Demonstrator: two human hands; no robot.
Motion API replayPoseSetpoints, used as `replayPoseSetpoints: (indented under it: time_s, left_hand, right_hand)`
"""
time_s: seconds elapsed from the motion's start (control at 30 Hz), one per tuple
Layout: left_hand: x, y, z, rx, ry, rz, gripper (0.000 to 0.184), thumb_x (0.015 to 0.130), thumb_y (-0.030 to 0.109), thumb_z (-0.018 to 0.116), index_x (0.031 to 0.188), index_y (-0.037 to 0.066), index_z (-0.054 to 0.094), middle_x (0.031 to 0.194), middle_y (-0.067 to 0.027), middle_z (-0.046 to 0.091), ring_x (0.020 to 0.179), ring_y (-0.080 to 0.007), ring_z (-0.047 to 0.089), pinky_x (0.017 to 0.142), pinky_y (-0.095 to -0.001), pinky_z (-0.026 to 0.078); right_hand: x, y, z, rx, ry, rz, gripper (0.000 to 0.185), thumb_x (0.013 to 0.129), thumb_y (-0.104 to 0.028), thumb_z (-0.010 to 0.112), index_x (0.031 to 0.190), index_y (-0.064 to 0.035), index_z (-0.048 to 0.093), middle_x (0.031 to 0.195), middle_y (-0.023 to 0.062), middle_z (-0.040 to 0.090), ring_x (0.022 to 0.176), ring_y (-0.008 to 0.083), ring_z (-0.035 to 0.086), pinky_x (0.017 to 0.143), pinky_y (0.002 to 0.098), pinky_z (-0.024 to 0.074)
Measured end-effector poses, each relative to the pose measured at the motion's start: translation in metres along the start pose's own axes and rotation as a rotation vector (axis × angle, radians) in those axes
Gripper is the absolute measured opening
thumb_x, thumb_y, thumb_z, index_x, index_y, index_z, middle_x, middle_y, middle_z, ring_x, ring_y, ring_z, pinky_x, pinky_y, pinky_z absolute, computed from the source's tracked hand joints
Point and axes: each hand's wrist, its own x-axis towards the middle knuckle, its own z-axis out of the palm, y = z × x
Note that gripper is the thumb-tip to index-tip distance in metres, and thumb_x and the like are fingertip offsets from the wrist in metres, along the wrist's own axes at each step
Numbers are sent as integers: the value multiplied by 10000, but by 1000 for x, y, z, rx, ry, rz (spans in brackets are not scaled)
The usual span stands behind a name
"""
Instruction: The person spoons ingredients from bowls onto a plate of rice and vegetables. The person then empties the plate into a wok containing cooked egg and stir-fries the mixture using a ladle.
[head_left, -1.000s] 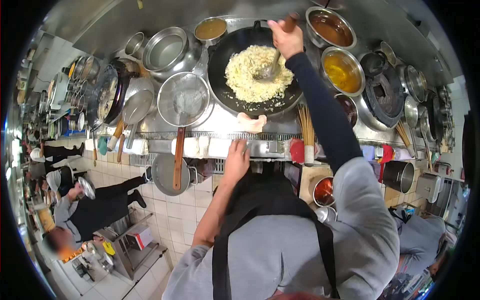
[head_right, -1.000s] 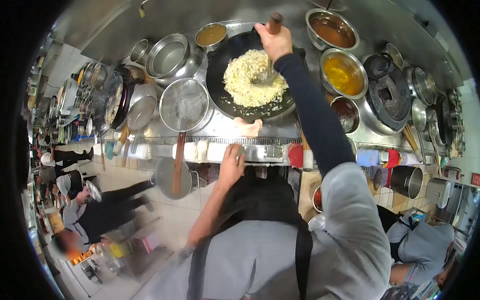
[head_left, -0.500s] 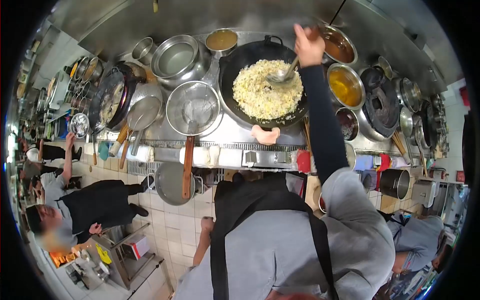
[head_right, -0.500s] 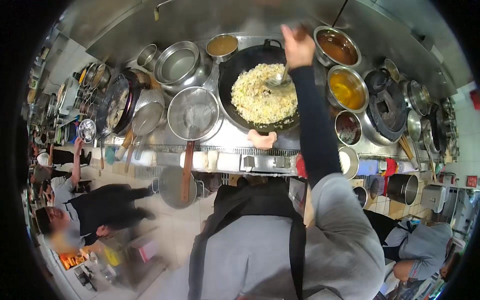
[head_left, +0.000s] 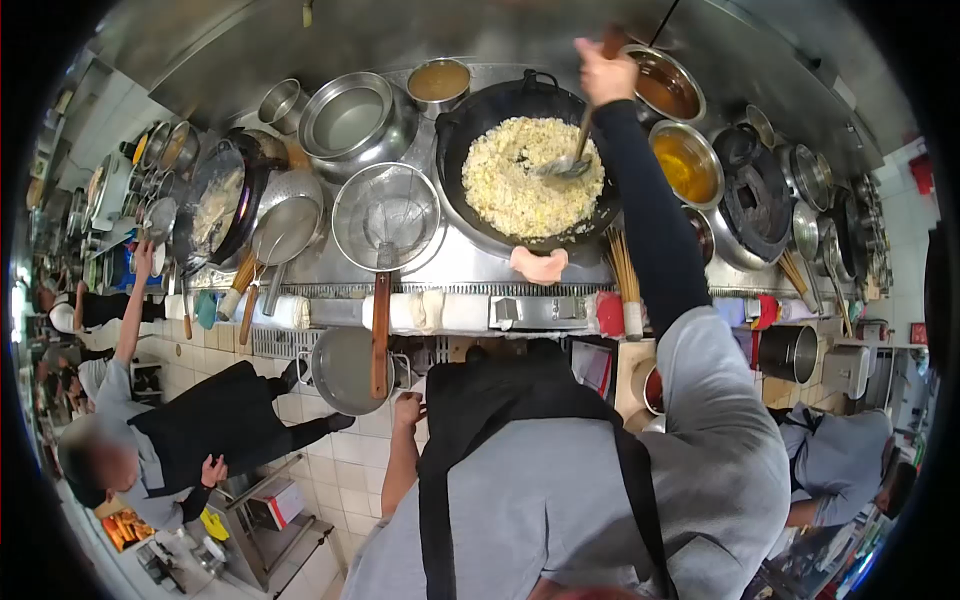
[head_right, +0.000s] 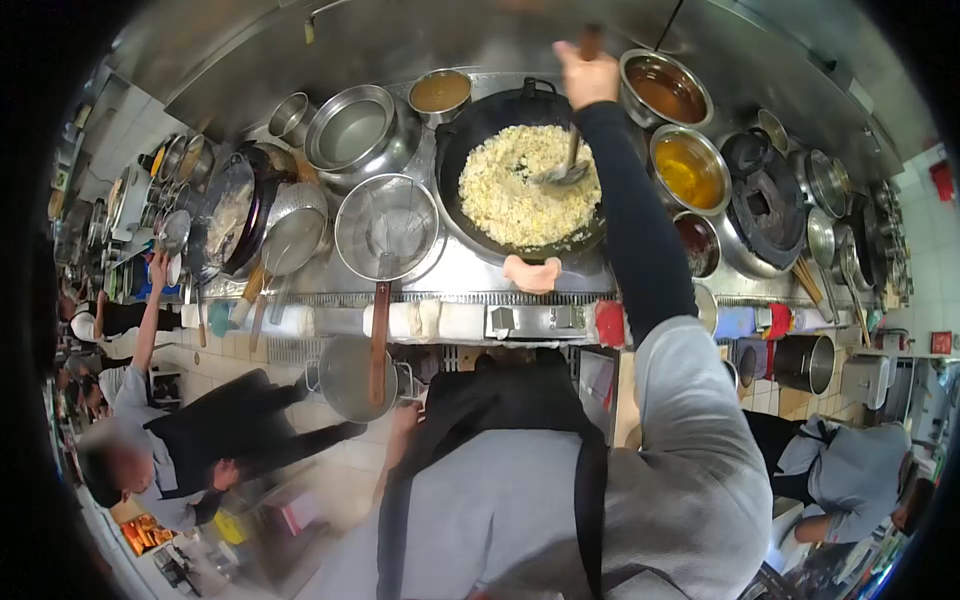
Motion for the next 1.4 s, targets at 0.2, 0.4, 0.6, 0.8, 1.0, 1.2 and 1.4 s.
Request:
replayPoseSetpoints:
  time_s: [0.2,0.4,0.6,0.8,1.0,1.2,1.4]
  left_hand:
    - [-18,-38,-7,331,-104,275,281,948,106,547,1158,-42,662,920,-125,665,789,-238,673,598,-379,554]
    - [-24,-98,-8,535,-70,349,357,911,149,538,1123,-78,714,919,-157,737,743,-263,683,598,-404,541]
    - [-19,-96,17,247,13,198,318,908,141,553,1065,-78,723,909,-180,745,737,-263,692,636,-401,555]
    - [-46,-54,38,351,101,153,304,922,172,590,1007,-88,724,888,-201,748,768,-291,711,677,-418,566]
    - [-76,61,89,991,-111,521,304,930,203,624,1092,-35,721,1025,-300,728,988,-471,698,876,-515,549]
    - [-165,229,202,889,-31,1183,246,911,38,611,1140,-51,618,1149,-260,626,1114,-476,565,988,-514,484]
    - [-175,301,307,893,27,1548,409,809,-31,616,1218,-13,612,1314,-189,579,1192,-415,542,1042,-457,498]
  right_hand:
    - [-21,-6,-4,346,-135,174,397,975,-143,733,697,-145,450,542,-54,419,389,77,354,392,282,249]
    - [-48,22,26,285,80,-105,416,948,-141,763,643,-139,480,559,-20,510,417,93,441,416,288,333]
    - [-42,-10,41,285,57,-178,374,979,-167,739,663,-108,548,575,-21,523,445,85,463,429,279,350]
    - [-64,-13,43,185,-44,-87,407,952,-181,765,651,-30,535,562,4,536,509,114,512,527,328,417]
    - [-102,-30,38,528,17,137,436,967,-138,749,658,-146,441,559,-49,434,423,64,377,419,268,280]
    - [-157,-34,25,547,-118,124,424,959,-119,761,674,-136,448,579,-60,453,450,57,399,434,264,298]
    - [-163,-80,9,345,-145,-72,398,970,-106,741,672,-116,477,577,-41,477,465,60,430,448,254,316]
